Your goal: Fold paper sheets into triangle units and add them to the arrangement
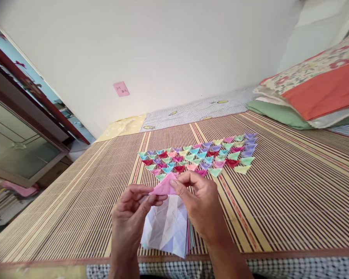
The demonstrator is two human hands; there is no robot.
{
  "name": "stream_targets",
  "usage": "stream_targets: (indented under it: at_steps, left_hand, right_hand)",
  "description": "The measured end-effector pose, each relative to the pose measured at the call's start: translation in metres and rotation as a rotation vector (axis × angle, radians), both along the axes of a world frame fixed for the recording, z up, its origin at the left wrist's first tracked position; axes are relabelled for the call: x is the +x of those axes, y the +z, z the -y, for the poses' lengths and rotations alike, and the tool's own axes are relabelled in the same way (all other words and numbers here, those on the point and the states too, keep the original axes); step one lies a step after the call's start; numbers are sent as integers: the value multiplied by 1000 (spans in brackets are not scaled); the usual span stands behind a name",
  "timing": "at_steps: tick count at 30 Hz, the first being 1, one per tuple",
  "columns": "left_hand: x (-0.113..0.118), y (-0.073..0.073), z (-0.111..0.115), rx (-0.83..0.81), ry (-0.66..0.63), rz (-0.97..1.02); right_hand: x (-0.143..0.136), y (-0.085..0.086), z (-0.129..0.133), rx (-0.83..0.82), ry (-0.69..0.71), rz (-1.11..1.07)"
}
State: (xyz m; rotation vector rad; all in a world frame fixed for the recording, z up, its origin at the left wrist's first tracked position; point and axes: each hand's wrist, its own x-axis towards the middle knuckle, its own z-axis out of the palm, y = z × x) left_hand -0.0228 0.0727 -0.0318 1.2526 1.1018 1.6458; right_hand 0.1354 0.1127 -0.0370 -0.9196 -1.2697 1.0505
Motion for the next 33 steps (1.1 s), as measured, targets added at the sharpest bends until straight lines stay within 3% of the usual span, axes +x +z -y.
stream_targets:
  at_steps: [12, 20, 27, 33]
  left_hand:
    - [-5, -5, 4, 48, 113, -134]
    - [3, 1, -2, -111, -54, 83]
    - [10, -7, -6, -149, -40, 151]
    - [14, -7, -5, -177, 5, 184]
  right_hand:
    - [1, 0, 1, -16, 19, -19]
    - [-2, 7, 5, 51, -21, 57]
    - [-6, 14, 10, 109, 51, 110]
    - [-9, 13, 10, 135, 23, 147]
